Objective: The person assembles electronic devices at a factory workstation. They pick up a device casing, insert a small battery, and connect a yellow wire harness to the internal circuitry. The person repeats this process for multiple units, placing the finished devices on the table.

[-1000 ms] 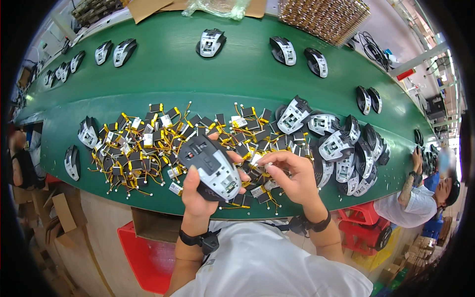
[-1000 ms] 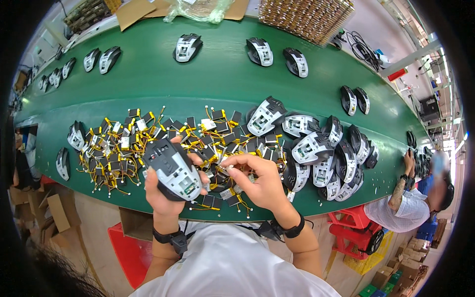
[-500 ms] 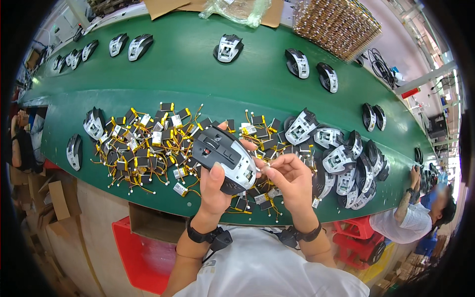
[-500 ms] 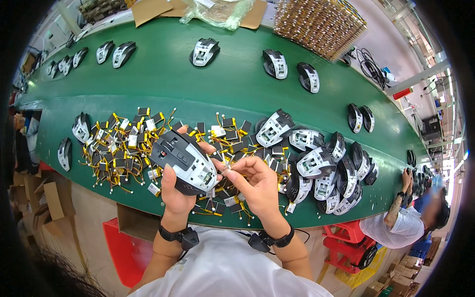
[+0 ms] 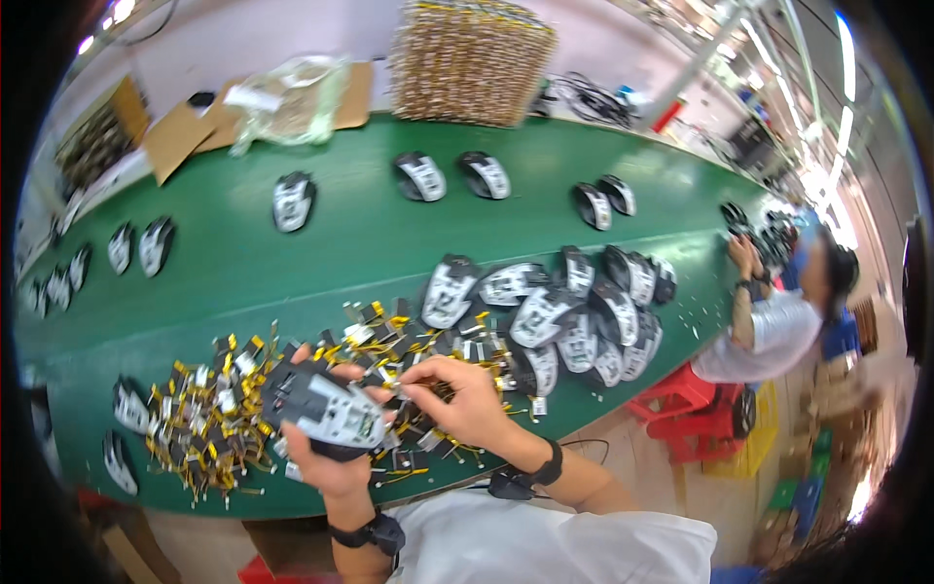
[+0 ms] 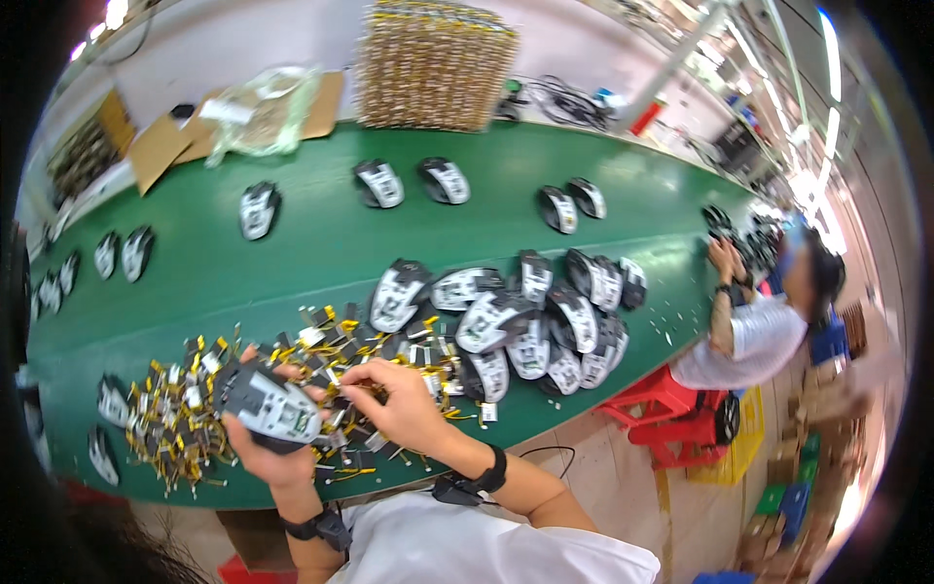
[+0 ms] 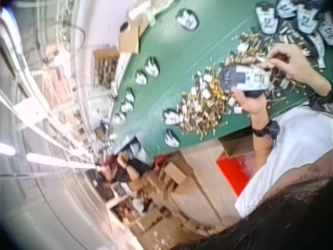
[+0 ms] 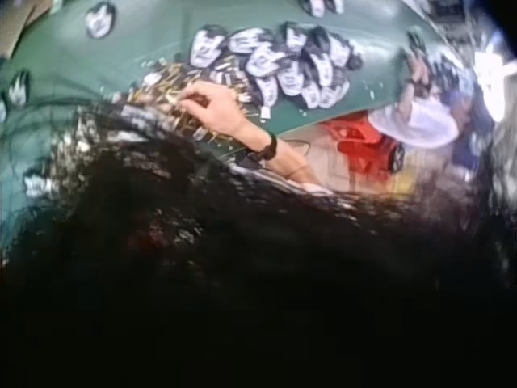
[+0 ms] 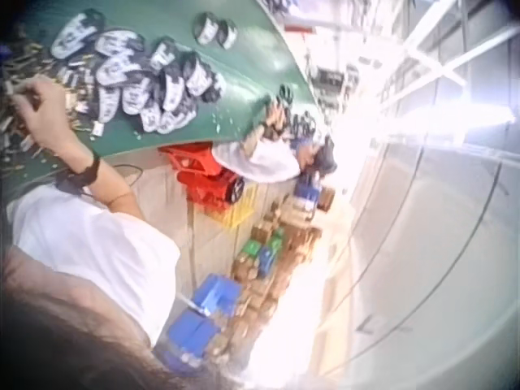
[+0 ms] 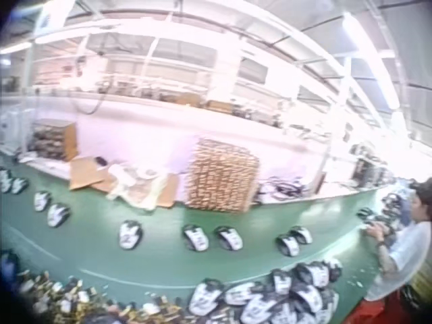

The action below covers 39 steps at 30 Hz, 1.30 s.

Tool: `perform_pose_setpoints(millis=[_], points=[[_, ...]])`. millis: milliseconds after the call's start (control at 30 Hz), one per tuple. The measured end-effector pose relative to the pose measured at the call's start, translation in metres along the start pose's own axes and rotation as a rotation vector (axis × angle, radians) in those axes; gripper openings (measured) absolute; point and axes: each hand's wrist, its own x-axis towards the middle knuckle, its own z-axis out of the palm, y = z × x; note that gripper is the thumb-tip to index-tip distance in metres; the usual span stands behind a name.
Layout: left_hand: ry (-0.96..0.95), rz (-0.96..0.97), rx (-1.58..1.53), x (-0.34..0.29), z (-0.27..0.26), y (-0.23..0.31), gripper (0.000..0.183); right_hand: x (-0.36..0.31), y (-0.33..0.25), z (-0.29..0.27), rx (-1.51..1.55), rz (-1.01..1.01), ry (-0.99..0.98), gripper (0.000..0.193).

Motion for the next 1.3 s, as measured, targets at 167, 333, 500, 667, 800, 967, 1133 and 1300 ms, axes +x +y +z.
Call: perform_pose_setpoints(millis=[167, 333, 500, 667, 800, 967, 1133, 1300], points=[[0.017, -0.027, -0.043, -0.003, 0.003, 0.003, 0.084, -0.001, 0.003, -0.002, -0.205, -0.171, 0.051, 0.011], [-0.031, -0.153, -0.140, -0.002, -0.001, 0.011, 0.076, -0.006, -0.027, -0.014, -0.172, -0.259, -0.024, 0.011], [-0.035, -0.115, -0.159, -0.004, -0.001, 0.013, 0.076, -0.004, -0.057, -0.005, -0.236, -0.497, -0.203, 0.018], [0.000, -0.122, -0.129, -0.004, 0.004, 0.011, 0.077, 0.010, -0.060, -0.008, -0.423, -0.699, -0.262, 0.027], [0.044, -0.160, -0.132, -0.003, 0.006, 0.011, 0.072, 0.017, -0.062, -0.010, -0.528, -0.732, -0.350, 0.028], [0.115, -0.226, -0.163, -0.005, 0.003, 0.010, 0.065, 0.027, -0.066, -0.013, -0.638, -0.875, -0.450, 0.032], [0.118, -0.255, -0.250, -0.003, 0.001, 0.013, 0.050, 0.031, -0.071, -0.013, -0.684, -0.967, -0.452, 0.035], [0.141, -0.294, -0.238, -0.004, -0.002, 0.010, 0.061, 0.034, -0.072, -0.012, -0.703, -0.999, -0.486, 0.034]])
